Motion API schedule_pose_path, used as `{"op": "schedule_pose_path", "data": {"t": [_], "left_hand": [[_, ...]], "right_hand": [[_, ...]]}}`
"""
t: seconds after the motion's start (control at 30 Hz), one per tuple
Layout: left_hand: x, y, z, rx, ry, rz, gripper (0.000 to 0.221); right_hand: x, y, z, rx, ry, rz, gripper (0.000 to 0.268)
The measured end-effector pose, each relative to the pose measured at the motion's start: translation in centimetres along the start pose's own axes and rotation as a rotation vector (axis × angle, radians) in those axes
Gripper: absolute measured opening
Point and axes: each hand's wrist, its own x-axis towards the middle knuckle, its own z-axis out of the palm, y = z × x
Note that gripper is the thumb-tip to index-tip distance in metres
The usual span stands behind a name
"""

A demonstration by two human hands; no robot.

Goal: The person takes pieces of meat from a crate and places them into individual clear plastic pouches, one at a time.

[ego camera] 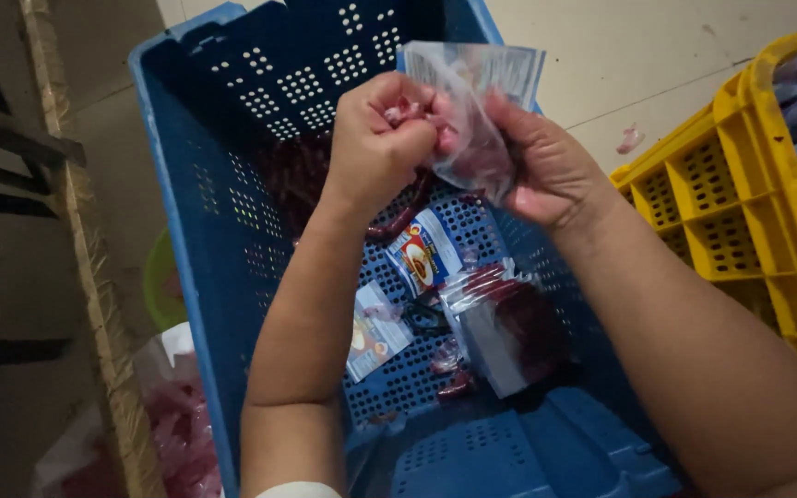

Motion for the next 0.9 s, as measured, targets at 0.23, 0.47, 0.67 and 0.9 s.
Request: {"op": "schedule_pose_path", "data": {"t": [0.23,0.47,0.67,0.9], "left_hand": [[0.1,2.1,0.6,0.330,-0.006,0.421,0.023],[1.8,-7.7,-1.6,-1.026,-0.101,-0.144,0.026],[1.1,-26.8,-4.6,-0.168,0.365,-0.560,0.016],[-4.9,-34.1,-3.4,0.975,-0.090,-0.717,0.052]], "right_hand": [[0.0,0.2,-0.7,-0.204,-0.059,-0.110,0.064],[-0.2,0.9,-1.8,-0.091,-0.107,-0.065,0.053],[-0.4,-0.5,0.1,-0.054,-0.064,-0.098,0.062],[-0.3,-0.6,1.5,0.000,0.128,-0.141,0.073]]}}
